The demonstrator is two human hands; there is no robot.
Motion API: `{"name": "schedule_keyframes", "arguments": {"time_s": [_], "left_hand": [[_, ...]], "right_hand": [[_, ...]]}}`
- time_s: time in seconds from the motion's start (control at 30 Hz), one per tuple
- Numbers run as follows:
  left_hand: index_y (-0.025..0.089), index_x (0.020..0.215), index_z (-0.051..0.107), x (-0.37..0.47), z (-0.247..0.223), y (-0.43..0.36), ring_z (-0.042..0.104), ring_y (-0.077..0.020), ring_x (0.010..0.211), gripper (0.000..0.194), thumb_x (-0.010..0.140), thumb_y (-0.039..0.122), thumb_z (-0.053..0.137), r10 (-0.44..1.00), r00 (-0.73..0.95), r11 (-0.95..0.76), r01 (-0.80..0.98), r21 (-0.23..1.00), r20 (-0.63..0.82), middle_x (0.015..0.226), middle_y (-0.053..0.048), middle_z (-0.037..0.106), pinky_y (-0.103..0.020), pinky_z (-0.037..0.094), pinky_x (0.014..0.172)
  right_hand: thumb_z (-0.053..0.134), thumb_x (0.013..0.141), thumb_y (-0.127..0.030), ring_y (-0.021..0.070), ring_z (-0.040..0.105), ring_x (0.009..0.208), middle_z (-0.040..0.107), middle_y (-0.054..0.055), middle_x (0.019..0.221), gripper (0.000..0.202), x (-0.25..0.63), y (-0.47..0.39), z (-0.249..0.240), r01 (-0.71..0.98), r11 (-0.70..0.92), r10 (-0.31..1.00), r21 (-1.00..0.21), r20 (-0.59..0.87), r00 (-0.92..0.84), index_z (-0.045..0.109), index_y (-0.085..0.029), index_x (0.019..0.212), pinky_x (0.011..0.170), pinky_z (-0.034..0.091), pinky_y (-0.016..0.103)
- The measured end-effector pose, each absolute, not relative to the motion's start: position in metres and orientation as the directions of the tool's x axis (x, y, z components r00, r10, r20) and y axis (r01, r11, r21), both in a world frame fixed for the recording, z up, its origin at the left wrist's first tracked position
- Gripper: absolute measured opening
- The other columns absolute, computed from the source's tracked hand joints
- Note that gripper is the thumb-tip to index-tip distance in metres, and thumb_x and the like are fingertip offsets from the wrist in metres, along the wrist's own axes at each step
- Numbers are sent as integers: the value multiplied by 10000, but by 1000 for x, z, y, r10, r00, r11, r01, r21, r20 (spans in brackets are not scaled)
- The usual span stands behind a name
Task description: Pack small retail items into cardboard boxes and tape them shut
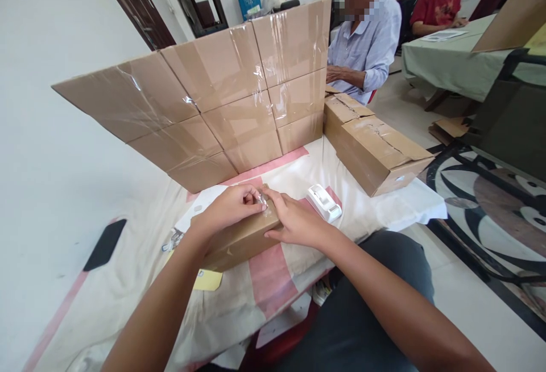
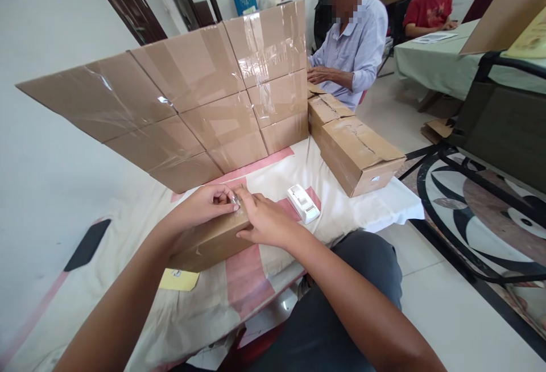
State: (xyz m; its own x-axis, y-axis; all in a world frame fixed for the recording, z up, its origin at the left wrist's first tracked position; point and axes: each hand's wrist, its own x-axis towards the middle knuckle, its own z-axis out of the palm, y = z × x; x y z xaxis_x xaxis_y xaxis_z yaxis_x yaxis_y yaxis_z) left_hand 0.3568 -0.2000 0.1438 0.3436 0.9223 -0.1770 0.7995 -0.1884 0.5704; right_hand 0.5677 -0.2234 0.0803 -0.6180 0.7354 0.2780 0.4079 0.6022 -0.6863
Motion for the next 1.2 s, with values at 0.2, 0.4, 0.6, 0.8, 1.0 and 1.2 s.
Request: {"name": "schedule_keyframes", "arguments": {"time_s": [0.2,0.4,0.6,0.8,1.0,1.2], "left_hand": [[239,1350,565,357,151,-197,547,-174,651,622,813,526,692,920,319,-164,840,517,-226,720,40,608,-278,355,579],[223,1467,523,359,150,-184,560,-167,628,719,814,480,679,905,349,-135,776,616,-241,719,26,620,-285,421,624],[270,1304,636,340,149,-195,612,-177,713,444,898,425,545,989,144,-88,796,599,-45,802,2,669,-297,467,714],[207,1263,574,222,123,-259,625,-207,816,501,919,541,429,943,-319,235,836,496,91,890,-38,635,-313,477,752],[185,1368,532,158,37,-312,654,-393,1066,890,589,499,826,860,-494,503,783,365,-124,1222,-193,608,-467,500,892],[223,1571,211,144,14,-322,677,-395,1041,1026,733,461,753,813,-555,571,704,422,-173,1170,-180,638,-438,505,821]], "right_hand": [[812,814,-256,364,427,1459,353,178,1635,706,571,-224,82,401,653,699,-643,308,-645,427,-217,1405,1093,463,548],[769,868,-290,343,428,1464,322,165,1659,523,573,-222,81,424,662,698,-618,302,-650,518,-213,1320,1099,461,536],[769,866,-255,331,501,1398,318,130,1665,433,575,-225,77,433,706,672,-560,338,-659,587,-243,1259,1034,513,500],[789,816,-244,405,494,1347,312,172,1635,429,572,-234,85,543,724,688,-426,380,-619,591,-238,1196,964,530,593],[760,840,-314,431,461,1353,446,228,1495,420,553,-254,95,508,833,508,-217,663,-550,523,-204,1170,993,486,628],[779,774,-165,351,590,1201,582,145,1323,325,524,-269,66,313,945,266,-94,778,-569,565,-228,1011,941,521,566]]}}
